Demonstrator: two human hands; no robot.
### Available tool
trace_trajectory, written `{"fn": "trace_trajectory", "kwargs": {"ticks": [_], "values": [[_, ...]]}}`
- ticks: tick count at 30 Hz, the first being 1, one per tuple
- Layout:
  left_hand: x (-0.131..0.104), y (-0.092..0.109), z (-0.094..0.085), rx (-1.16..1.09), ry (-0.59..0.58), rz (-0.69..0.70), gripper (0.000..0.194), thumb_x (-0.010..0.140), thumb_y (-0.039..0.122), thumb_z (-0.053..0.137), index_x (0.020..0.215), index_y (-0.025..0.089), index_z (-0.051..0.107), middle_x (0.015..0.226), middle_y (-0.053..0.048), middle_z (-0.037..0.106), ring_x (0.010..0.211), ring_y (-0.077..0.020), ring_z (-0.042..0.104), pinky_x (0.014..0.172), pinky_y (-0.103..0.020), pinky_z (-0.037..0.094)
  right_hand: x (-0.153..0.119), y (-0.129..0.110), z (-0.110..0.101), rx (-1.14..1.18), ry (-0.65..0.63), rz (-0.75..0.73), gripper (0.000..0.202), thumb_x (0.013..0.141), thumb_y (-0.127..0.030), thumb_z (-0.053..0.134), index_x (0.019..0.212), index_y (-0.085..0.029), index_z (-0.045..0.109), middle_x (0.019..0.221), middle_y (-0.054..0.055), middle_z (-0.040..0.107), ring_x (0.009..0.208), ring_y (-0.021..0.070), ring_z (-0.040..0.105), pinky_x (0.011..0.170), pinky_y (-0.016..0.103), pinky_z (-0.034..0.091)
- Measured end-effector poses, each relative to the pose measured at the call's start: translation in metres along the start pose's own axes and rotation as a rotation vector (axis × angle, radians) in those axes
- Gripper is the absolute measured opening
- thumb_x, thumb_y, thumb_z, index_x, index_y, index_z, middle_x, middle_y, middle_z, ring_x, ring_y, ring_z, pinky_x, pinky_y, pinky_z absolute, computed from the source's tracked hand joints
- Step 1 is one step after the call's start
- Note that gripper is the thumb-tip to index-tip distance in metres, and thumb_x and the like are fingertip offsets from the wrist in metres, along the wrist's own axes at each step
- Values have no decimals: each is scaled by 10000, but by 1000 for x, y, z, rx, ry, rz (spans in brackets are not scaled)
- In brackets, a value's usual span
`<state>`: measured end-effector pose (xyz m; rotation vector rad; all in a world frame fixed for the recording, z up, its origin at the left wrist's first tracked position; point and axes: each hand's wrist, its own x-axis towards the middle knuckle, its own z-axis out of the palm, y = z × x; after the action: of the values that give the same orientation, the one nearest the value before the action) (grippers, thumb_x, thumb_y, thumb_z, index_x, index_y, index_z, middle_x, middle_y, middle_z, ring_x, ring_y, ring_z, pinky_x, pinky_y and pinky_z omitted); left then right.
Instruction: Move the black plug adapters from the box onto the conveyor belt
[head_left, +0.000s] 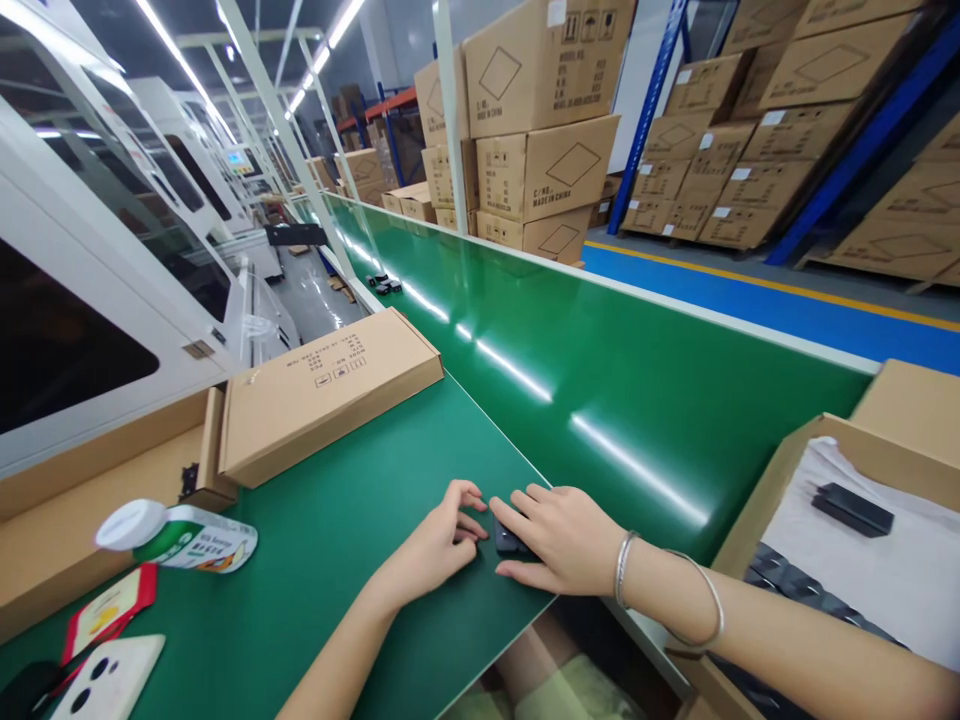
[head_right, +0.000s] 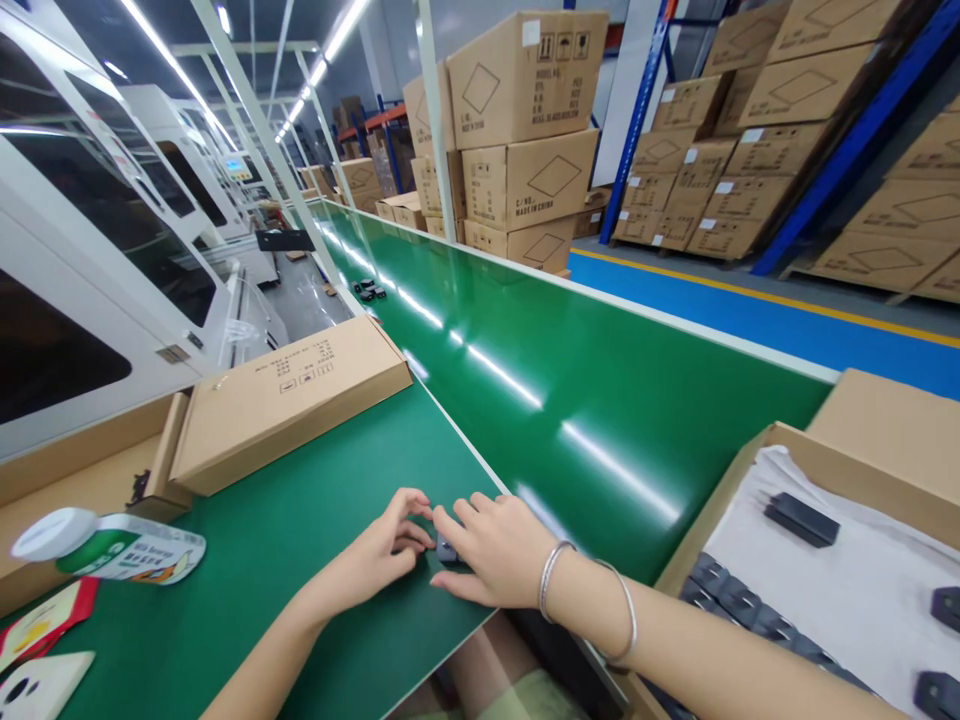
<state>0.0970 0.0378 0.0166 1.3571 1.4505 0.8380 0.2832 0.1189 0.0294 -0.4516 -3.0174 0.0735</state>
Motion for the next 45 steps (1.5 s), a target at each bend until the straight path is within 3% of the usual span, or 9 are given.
{"fn": "trace_trajectory", "kwargs": {"ticks": [5,10,16,21,29,33,37,42,45], "values": [[15,-12,-3,-38,261,-42,220,694,91,347,806,181,513,743,2,592,602,-103,544,645,-239,459,7,-2,9,-144,-51,28,589,872,-641,405,1172,-155,549,811,112,607,640,212,578,462,277,132],[19,-20,4,89,362,-20,197,727,116,348,723,189,531,674,16,585,591,-117,538,638,-243,449,0,2,18,-31,-21,-9,564,906,-613,355,1138,-147,574,758,110,619,626,203,586,472,274,189],[17,-19,4,169,356,2,220,738,108,346,696,196,543,654,17,593,609,-126,570,643,-239,463,-34,-9,-9,1133,28,419,506,856,-676,387,977,-225,583,791,19,617,692,146,564,601,242,407],[16,-18,5,165,368,7,216,738,116,357,703,201,553,657,20,599,618,-130,577,651,-241,464,-76,-34,-15,2101,-25,862,526,842,-713,340,950,-226,507,572,-35,519,372,86,449,362,180,338],[13,-16,5,272,396,20,216,756,141,357,716,206,559,684,10,609,668,-146,595,716,-265,474,-111,-46,-2,2428,162,746,472,895,-658,315,932,-205,442,550,-24,541,345,73,487,321,118,270],[13,-15,4,305,409,9,222,766,152,353,727,213,563,699,5,610,727,-158,606,747,-273,475,-117,-45,7,2481,106,679,489,875,-688,311,919,-211,407,556,-22,546,359,116,536,304,146,280],[5,9,19,308,371,49,213,779,185,360,745,211,568,749,-10,621,768,-167,597,748,-274,459,-118,-46,11,2495,113,717,477,870,-678,340,933,-212,417,552,-36,532,356,102,523,312,145,280],[-19,77,63,47,-39,59,166,819,277,423,765,204,562,652,16,582,607,-124,528,592,-216,412,-120,-45,12,2467,71,722,479,854,-670,384,920,-203,462,534,-28,540,345,102,505,308,149,287],[-27,102,84,-4,-136,-45,231,741,315,568,578,193,458,523,51,477,498,-91,439,491,-192,337,-122,-48,10,2413,72,857,510,839,-680,405,960,-195,507,508,-29,529,346,99,487,321,158,312]]}}
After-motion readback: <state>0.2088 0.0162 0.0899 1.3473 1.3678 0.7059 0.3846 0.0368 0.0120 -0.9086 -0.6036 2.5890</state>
